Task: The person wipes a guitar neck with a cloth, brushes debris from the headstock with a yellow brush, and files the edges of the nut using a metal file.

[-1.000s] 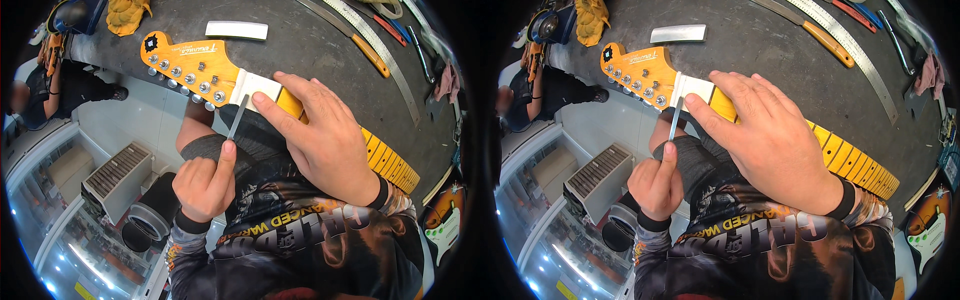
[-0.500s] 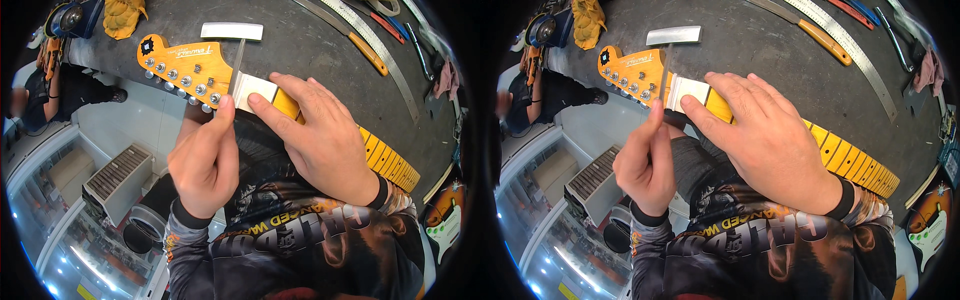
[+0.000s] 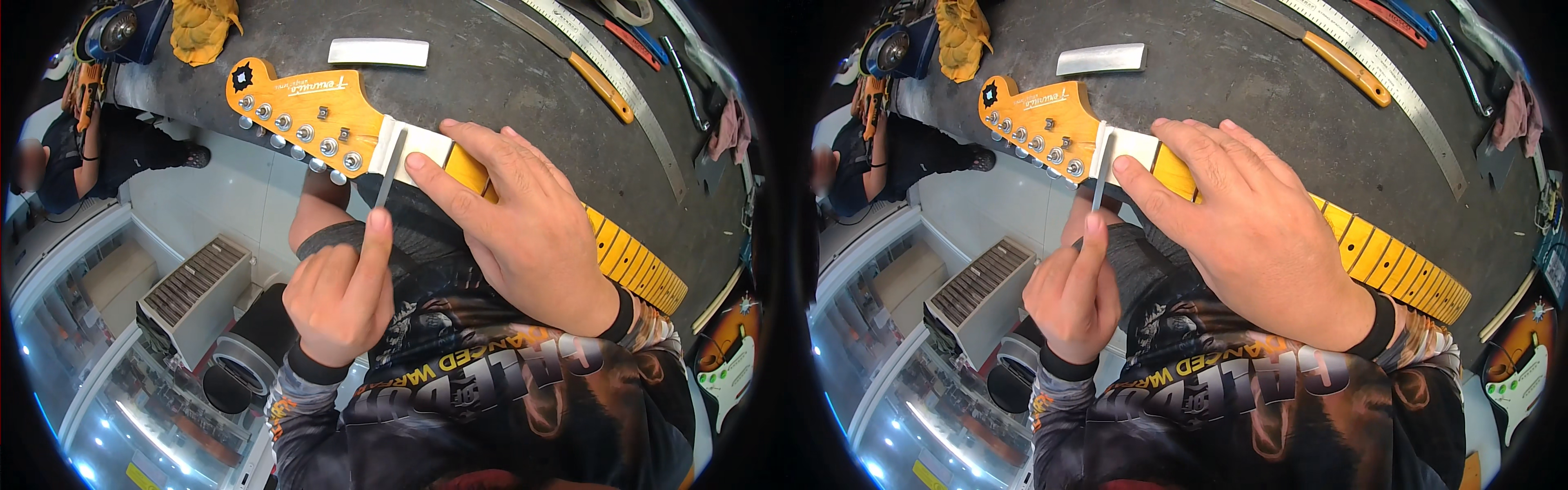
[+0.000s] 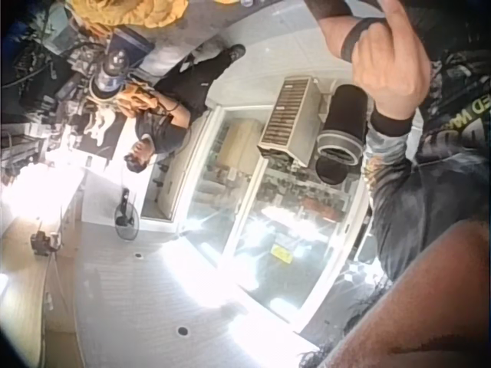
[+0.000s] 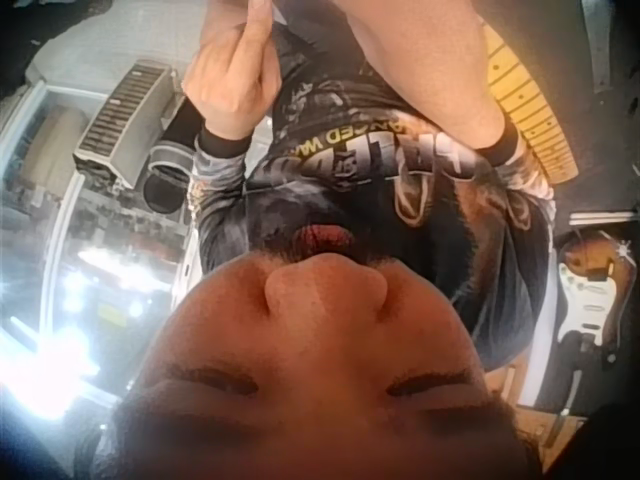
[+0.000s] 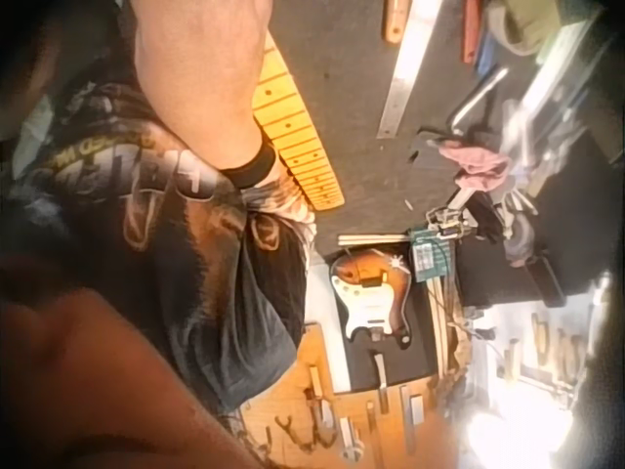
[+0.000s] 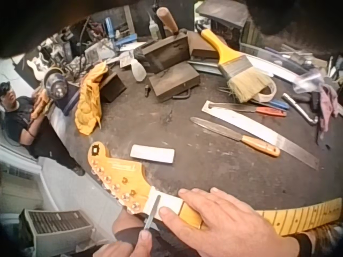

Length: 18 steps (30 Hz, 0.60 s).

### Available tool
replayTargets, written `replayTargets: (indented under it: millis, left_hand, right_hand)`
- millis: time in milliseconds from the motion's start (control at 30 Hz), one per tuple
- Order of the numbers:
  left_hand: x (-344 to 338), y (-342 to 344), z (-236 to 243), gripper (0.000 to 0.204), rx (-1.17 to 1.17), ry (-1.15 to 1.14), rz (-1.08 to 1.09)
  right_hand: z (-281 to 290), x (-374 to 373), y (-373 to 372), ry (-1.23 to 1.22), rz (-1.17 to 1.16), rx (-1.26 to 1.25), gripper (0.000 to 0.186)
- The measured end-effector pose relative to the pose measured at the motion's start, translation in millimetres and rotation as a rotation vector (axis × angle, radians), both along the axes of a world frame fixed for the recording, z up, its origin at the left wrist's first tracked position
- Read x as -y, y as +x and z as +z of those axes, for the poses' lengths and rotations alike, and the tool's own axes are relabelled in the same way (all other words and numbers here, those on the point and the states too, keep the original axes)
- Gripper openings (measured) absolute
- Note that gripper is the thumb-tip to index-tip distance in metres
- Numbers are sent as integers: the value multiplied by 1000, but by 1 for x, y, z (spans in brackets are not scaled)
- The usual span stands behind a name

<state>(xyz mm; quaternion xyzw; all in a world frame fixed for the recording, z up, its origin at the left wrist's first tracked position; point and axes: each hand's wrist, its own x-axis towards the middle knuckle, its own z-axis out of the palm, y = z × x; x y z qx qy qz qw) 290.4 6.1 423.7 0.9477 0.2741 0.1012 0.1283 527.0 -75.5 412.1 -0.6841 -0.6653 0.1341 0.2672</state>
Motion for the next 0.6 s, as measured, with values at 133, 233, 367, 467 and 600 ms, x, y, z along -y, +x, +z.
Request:
replayTargets:
  millis: [133, 233, 367, 467, 600]
  left_hand:
    - [-19, 39, -18, 53, 251, -35, 49]
    - [-19, 42, -10, 46, 386, -253, 154]
    - [-18, 26, -5, 42, 380, -189, 119]
    - [-11, 6, -8, 52, 253, -67, 42]
    - [-1, -17, -7, 64, 102, 31, -28]
  right_hand:
    - [-1, 0, -1, -1, -13, 13, 63]
    - [1, 0, -2, -7, -12, 9, 62]
    - [2, 1, -1, -18, -8, 11, 62]
    - [0, 1, -1, 2, -5, 13, 62]
    - [0, 0, 0, 12, -5, 10, 63]
